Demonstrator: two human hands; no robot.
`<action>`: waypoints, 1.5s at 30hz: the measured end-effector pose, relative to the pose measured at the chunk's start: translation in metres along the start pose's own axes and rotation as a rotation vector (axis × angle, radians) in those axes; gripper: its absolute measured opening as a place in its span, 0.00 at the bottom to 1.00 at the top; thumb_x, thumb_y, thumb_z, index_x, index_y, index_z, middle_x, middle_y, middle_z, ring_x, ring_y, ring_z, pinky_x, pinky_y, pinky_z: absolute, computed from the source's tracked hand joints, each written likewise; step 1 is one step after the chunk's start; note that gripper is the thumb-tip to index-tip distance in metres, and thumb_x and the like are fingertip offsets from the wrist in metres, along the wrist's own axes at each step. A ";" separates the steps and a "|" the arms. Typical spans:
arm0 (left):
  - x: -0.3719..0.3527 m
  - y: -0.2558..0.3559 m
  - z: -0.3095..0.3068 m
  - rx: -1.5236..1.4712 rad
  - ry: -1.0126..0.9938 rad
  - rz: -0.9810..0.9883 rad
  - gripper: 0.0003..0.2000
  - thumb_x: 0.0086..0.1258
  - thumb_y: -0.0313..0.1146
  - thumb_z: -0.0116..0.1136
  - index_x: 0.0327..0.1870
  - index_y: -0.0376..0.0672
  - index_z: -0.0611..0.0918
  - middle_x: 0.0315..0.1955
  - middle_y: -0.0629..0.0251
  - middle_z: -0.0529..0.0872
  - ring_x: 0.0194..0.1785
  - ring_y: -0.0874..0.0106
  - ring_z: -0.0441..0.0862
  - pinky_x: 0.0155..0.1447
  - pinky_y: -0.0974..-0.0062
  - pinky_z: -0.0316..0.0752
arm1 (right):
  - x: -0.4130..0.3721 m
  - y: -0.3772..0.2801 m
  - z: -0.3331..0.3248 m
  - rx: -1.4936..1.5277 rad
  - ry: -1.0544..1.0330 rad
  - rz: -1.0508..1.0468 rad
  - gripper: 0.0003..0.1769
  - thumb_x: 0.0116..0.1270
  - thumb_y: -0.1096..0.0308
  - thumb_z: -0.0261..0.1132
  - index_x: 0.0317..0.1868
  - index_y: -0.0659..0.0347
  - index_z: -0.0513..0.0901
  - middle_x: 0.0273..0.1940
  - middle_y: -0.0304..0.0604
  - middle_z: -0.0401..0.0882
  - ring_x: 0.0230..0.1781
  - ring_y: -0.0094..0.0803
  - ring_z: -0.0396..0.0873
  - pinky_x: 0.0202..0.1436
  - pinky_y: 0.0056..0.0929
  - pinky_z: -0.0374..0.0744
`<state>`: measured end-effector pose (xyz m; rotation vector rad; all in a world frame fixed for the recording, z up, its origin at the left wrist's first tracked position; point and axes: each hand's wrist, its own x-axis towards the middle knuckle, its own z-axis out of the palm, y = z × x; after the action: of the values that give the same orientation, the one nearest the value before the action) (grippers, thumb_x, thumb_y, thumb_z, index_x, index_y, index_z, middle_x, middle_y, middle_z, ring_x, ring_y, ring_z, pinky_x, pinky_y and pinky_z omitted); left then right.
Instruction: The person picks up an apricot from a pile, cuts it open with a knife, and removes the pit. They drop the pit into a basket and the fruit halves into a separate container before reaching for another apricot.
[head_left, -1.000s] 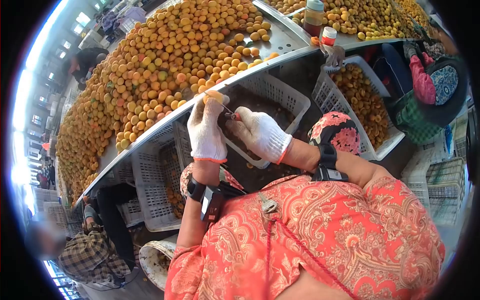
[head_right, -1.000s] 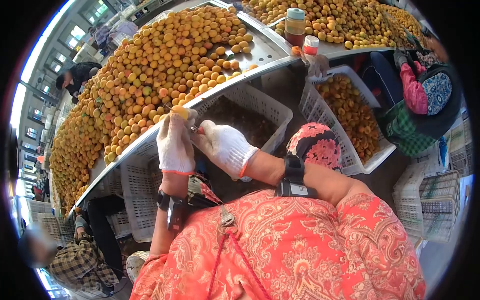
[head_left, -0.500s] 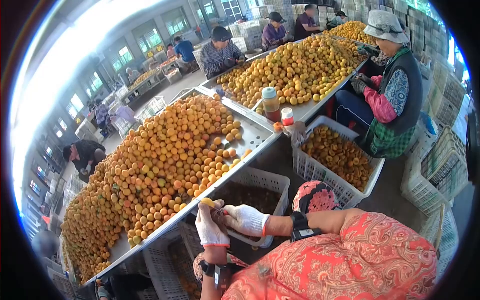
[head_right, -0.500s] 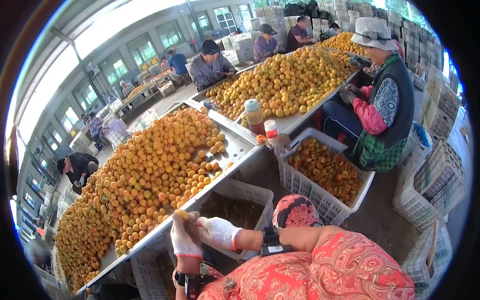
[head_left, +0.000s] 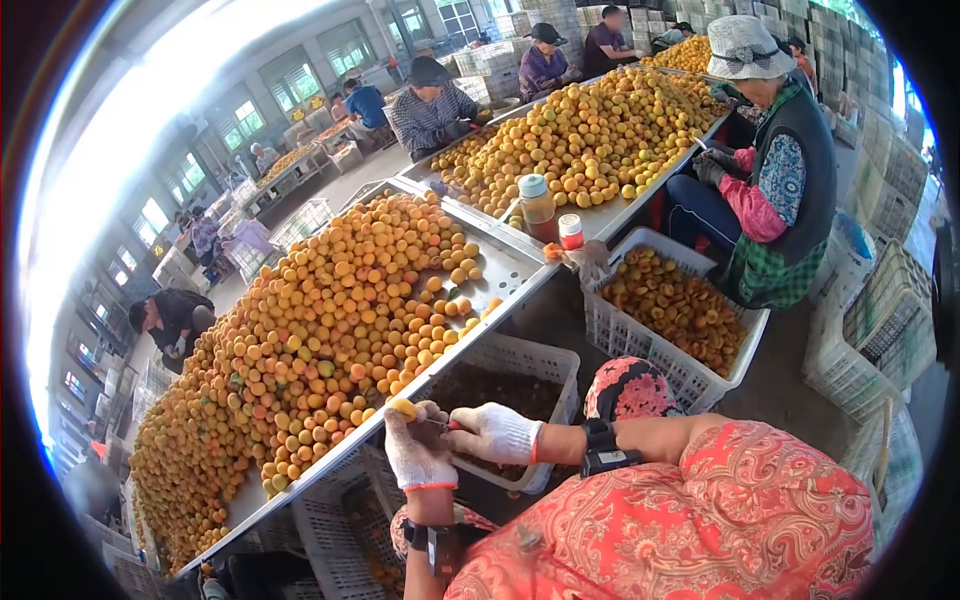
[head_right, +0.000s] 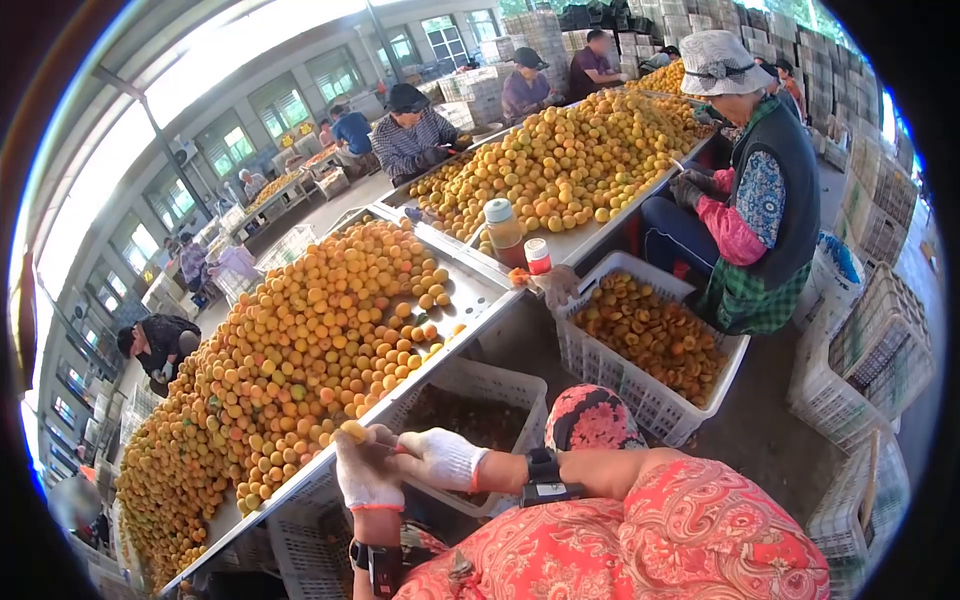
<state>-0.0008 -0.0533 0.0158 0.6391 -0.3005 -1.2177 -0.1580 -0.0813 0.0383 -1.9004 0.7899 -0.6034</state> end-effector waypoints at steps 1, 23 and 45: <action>0.007 0.003 -0.006 0.099 -0.028 0.059 0.19 0.74 0.52 0.60 0.46 0.44 0.78 0.31 0.66 0.82 0.36 0.68 0.81 0.40 0.68 0.77 | -0.002 -0.005 -0.005 0.049 0.004 0.066 0.20 0.72 0.52 0.60 0.47 0.63 0.79 0.40 0.60 0.85 0.43 0.56 0.84 0.47 0.45 0.81; -0.018 -0.013 0.008 0.695 -0.142 -0.011 0.14 0.81 0.45 0.51 0.38 0.45 0.78 0.22 0.75 0.75 0.20 0.84 0.67 0.23 0.83 0.60 | 0.030 0.007 -0.007 0.403 0.235 -0.063 0.16 0.76 0.59 0.61 0.49 0.66 0.81 0.31 0.39 0.81 0.35 0.20 0.76 0.41 0.27 0.78; -0.022 -0.006 0.016 0.169 -0.205 -0.320 0.19 0.70 0.49 0.52 0.42 0.37 0.77 0.28 0.68 0.73 0.26 0.76 0.63 0.30 0.77 0.58 | 0.037 0.011 -0.012 1.125 0.298 0.254 0.09 0.70 0.65 0.62 0.42 0.61 0.82 0.30 0.40 0.80 0.24 0.25 0.79 0.23 0.24 0.76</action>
<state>-0.0210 -0.0380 0.0275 0.7280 -0.4905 -1.5815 -0.1447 -0.1195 0.0359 -0.6834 0.6389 -0.9212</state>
